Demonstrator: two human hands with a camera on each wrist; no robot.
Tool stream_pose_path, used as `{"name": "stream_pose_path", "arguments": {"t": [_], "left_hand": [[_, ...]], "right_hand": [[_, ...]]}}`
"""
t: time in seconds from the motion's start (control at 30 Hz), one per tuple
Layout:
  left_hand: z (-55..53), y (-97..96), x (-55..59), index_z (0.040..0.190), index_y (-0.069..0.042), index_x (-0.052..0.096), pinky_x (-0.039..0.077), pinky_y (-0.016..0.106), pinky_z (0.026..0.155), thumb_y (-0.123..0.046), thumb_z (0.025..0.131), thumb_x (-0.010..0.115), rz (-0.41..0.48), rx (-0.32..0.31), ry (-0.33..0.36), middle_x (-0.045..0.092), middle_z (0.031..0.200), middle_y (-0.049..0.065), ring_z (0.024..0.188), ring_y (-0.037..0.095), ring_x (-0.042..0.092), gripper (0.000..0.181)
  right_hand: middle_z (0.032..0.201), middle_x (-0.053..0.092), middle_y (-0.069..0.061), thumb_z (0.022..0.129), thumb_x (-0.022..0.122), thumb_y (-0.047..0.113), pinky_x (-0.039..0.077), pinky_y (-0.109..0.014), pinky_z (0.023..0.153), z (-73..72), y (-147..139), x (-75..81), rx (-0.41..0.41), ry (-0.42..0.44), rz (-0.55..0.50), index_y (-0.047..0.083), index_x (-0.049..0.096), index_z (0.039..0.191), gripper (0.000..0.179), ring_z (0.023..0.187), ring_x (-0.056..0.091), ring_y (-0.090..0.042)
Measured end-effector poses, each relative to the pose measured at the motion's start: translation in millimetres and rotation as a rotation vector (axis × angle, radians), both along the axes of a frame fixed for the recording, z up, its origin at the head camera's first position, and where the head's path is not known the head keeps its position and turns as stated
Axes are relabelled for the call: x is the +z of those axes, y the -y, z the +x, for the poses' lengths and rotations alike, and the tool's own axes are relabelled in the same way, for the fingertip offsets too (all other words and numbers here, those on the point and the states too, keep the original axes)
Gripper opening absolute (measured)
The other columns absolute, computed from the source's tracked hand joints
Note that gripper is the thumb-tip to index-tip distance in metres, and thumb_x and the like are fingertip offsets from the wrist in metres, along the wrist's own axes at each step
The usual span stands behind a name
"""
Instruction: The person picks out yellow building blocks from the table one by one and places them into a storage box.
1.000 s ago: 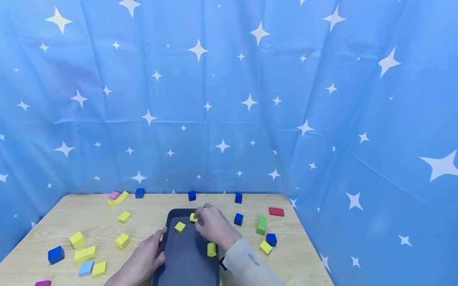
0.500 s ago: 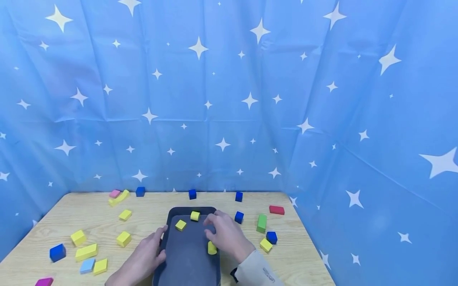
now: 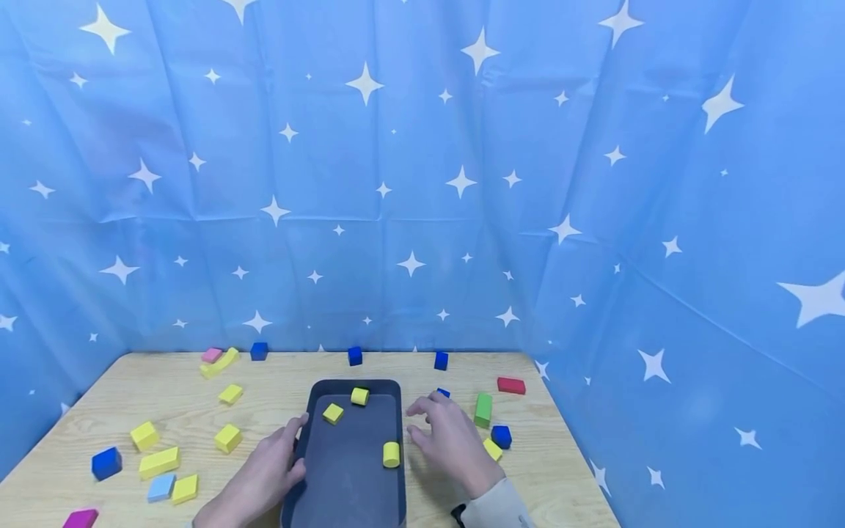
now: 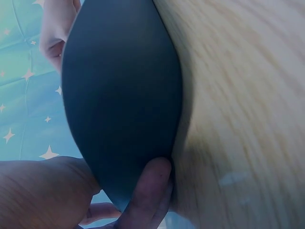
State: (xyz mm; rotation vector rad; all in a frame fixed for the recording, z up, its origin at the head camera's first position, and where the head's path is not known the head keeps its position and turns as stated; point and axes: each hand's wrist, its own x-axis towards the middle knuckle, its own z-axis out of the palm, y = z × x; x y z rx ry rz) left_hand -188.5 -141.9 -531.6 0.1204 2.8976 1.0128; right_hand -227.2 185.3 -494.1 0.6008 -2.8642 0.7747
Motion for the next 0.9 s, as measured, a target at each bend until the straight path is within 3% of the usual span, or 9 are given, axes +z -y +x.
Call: {"name": "stream_pose_path", "arguments": {"t": [0.17, 0.47, 0.7, 0.9], "left_hand": [[-1.0, -0.7, -0.8, 0.165, 0.003, 0.054, 0.073, 0.050, 0.088, -0.003, 0.101, 0.082, -0.002, 0.004, 0.024, 0.076, 0.133, 0.026, 0.102, 0.024, 0.077, 0.070], [-3.0, -2.0, -0.5, 0.166, 0.002, 0.054, 0.073, 0.053, 0.092, -0.005, 0.101, 0.084, -0.012, 0.016, 0.040, 0.076, 0.135, 0.026, 0.105, 0.024, 0.077, 0.072], [-2.5, -1.6, 0.6, 0.164, 0.002, 0.055, 0.073, 0.052, 0.089, -0.004, 0.099, 0.084, -0.014, 0.015, 0.028, 0.077, 0.131, 0.024, 0.102, 0.024, 0.077, 0.071], [-2.2, -1.8, -0.4, 0.165, 0.002, 0.054, 0.073, 0.053, 0.090, -0.004, 0.100, 0.085, -0.015, 0.018, 0.034, 0.077, 0.133, 0.024, 0.104, 0.024, 0.078, 0.072]], "right_hand": [[0.121, 0.079, -0.004, 0.099, 0.094, 0.016, 0.070, -0.037, 0.081, -1.8, -17.9, 2.3, -0.099, 0.021, 0.009, 0.019, 0.086, 0.118, 0.021, 0.105, 0.078, -0.024], [0.125, 0.082, -0.007, 0.102, 0.091, 0.016, 0.072, -0.051, 0.095, -8.9, -57.2, 7.3, -0.218, 0.127, 0.027, 0.016, 0.087, 0.126, 0.024, 0.111, 0.080, -0.026], [0.122, 0.084, -0.006, 0.100, 0.092, 0.014, 0.072, -0.048, 0.092, -10.1, -78.3, 6.6, -0.215, 0.163, 0.052, 0.013, 0.088, 0.123, 0.023, 0.103, 0.077, -0.018], [0.112, 0.083, -0.002, 0.099, 0.093, 0.013, 0.063, -0.033, 0.074, -10.2, -87.9, 3.5, -0.227, 0.219, 0.056, 0.012, 0.087, 0.120, 0.022, 0.089, 0.069, -0.011]]}}
